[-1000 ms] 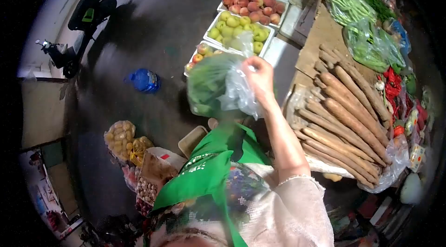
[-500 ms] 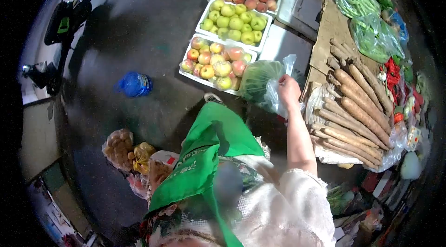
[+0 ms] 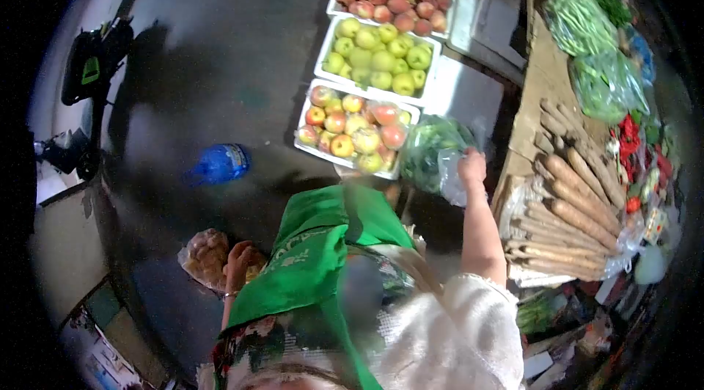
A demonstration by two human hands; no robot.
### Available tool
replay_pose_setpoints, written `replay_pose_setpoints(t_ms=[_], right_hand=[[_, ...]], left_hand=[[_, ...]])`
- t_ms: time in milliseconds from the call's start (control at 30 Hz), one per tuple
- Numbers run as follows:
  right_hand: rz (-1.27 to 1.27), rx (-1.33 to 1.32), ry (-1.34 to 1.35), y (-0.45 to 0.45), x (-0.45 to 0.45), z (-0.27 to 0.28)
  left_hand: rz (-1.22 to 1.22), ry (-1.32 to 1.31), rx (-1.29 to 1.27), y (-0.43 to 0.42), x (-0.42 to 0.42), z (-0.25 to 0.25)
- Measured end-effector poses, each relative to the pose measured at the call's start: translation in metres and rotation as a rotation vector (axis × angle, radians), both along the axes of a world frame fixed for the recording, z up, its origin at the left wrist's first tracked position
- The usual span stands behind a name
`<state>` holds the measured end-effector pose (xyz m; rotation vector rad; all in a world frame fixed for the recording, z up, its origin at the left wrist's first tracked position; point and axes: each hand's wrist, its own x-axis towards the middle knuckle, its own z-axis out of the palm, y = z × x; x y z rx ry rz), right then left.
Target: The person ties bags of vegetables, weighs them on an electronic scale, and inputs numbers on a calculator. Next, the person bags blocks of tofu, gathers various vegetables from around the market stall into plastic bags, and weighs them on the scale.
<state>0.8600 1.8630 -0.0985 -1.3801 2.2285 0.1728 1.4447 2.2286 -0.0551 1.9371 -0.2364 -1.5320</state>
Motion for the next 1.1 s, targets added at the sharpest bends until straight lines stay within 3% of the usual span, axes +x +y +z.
replay_pose_setpoints(t_ms=[233, 300, 333, 367, 400, 567, 733, 900, 1100], right_hand=[[-0.035, -0.092, -0.37, -0.075, 0.108, 0.02], [-0.071, -0.094, -0.49, -0.088, 0.152, 0.02], [-0.093, -0.091, -0.551, -0.094, 0.176, 0.021], [-0.116, -0.086, -0.611, -0.097, 0.202, 0.021], [-0.139, -0.076, -0.67, -0.102, 0.229, 0.022], [-0.221, 0.0, -0.978, -0.125, 0.386, 0.049], [-0.009, 0.106, -1.283, -0.167, 0.504, 0.071], [-0.131, 0.02, -1.247, -0.189, 0.514, 0.066], [-0.644, -0.115, -1.081, -0.149, 0.406, -0.007]], left_hand=[[-0.075, -0.064, -0.043, -0.045, 0.059, 0.01], [-0.089, 0.028, -0.039, -0.033, 0.101, -0.022], [-0.246, -0.172, -0.046, -0.064, 0.099, 0.007], [-0.294, -0.256, -0.006, -0.071, 0.112, 0.003], [-0.328, -0.304, -0.004, -0.012, 0.155, -0.098], [-0.237, -0.104, 0.104, -0.096, 0.239, -0.067], [-0.271, -0.068, 0.155, -0.13, 0.321, -0.037], [-0.333, -0.114, 0.121, -0.203, 0.374, -0.003], [-0.543, -0.239, -0.025, -0.354, 0.384, 0.035]])
